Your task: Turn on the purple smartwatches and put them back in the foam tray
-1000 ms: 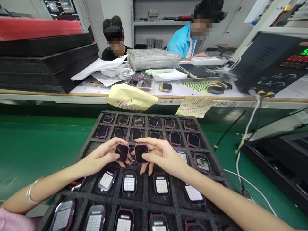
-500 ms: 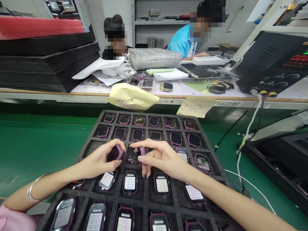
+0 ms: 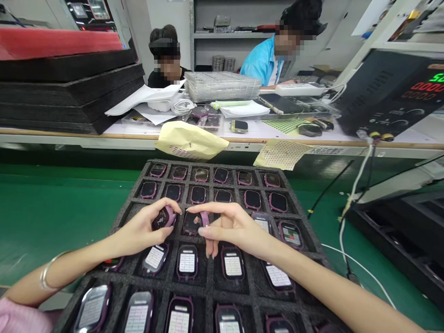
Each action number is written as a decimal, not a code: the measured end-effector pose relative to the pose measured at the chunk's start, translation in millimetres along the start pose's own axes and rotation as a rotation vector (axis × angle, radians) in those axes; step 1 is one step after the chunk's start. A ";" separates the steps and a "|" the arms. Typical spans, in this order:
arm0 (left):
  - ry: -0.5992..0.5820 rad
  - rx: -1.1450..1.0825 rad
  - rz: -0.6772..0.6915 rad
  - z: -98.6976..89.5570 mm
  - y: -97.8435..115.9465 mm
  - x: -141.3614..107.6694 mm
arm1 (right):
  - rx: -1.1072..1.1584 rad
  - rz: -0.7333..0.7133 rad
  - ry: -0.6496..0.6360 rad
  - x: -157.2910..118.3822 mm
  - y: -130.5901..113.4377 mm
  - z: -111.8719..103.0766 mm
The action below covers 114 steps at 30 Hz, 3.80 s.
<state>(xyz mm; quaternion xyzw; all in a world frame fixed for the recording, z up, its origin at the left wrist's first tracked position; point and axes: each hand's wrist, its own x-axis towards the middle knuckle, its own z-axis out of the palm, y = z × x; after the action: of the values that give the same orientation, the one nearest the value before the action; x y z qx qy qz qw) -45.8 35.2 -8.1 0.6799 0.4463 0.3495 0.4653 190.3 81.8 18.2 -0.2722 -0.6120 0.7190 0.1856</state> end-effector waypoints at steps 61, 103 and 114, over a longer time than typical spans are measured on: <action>0.122 -0.049 -0.014 -4.6 2.1 -2.1 | 0.058 0.009 -0.024 -4.9 -3.0 -4.3; -0.105 -0.612 -0.116 0.7 -0.1 3.8 | -0.174 0.032 0.085 -2.9 0.9 4.3; -0.130 -0.645 -0.111 -2.4 1.8 1.2 | -1.153 -0.041 0.124 -27.1 -6.0 -29.7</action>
<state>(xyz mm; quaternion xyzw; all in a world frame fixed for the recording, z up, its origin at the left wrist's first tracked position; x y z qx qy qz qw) -47.0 36.8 -5.5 0.4933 0.3183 0.4026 0.7023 229.5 89.8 25.5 -0.3590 -0.8979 0.2485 0.0564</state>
